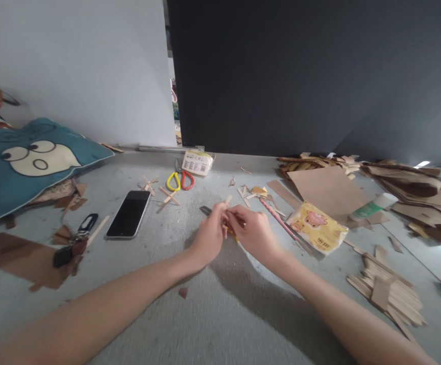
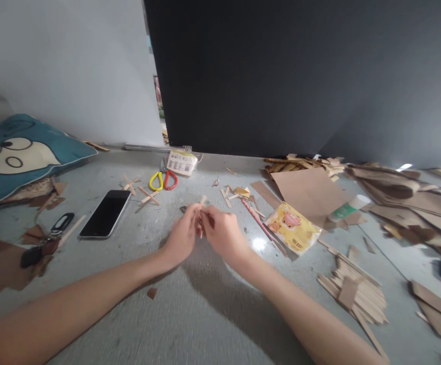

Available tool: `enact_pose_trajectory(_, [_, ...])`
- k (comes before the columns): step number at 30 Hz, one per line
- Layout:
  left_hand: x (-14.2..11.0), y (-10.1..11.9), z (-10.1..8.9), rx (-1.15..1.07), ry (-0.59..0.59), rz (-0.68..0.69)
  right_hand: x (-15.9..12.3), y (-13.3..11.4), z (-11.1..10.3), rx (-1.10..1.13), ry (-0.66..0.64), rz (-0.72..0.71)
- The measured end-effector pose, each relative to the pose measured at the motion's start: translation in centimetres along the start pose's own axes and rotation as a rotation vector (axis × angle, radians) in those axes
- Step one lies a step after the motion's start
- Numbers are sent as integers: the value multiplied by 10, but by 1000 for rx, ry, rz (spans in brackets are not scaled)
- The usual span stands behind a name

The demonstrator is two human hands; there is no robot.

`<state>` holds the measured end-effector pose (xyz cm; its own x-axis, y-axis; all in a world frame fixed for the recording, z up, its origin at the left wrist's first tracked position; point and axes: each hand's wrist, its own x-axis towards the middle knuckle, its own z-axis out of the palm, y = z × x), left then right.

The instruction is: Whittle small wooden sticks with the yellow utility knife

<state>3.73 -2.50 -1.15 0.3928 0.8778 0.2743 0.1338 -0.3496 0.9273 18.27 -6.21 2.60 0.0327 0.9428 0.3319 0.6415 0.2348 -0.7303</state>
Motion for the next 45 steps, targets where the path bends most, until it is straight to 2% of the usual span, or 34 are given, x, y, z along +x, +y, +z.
enact_pose_trajectory(2, [-1,2,0,44,-19,24,0,1,1,-17,-6,6])
enact_pose_trajectory(5, [-3,3,2,31,-21,-10,0,-2,-2,-25,-15,11])
enact_pose_trajectory(9, [-2,3,4,-47,41,-64,0,-11,-7,-7,-48,-16])
enact_pose_trajectory(12, [0,2,3,-84,89,-72,0,-13,-11,-88,-56,-38])
enact_pose_trajectory(16, [0,2,3,-51,83,-41,1,-10,-15,-174,-85,-77])
enact_pose_trajectory(23, [-4,0,3,61,-7,2,2,-8,-13,-66,-131,-31])
enact_pose_trajectory(32, [-4,7,5,1,3,-45,0,-8,-9,-15,-138,-3])
enact_pose_trajectory(40, [-6,3,4,75,-46,-28,-1,-5,-7,18,-135,12])
enact_pose_trajectory(45, [-5,8,4,48,17,-41,-1,-7,-7,6,-129,2])
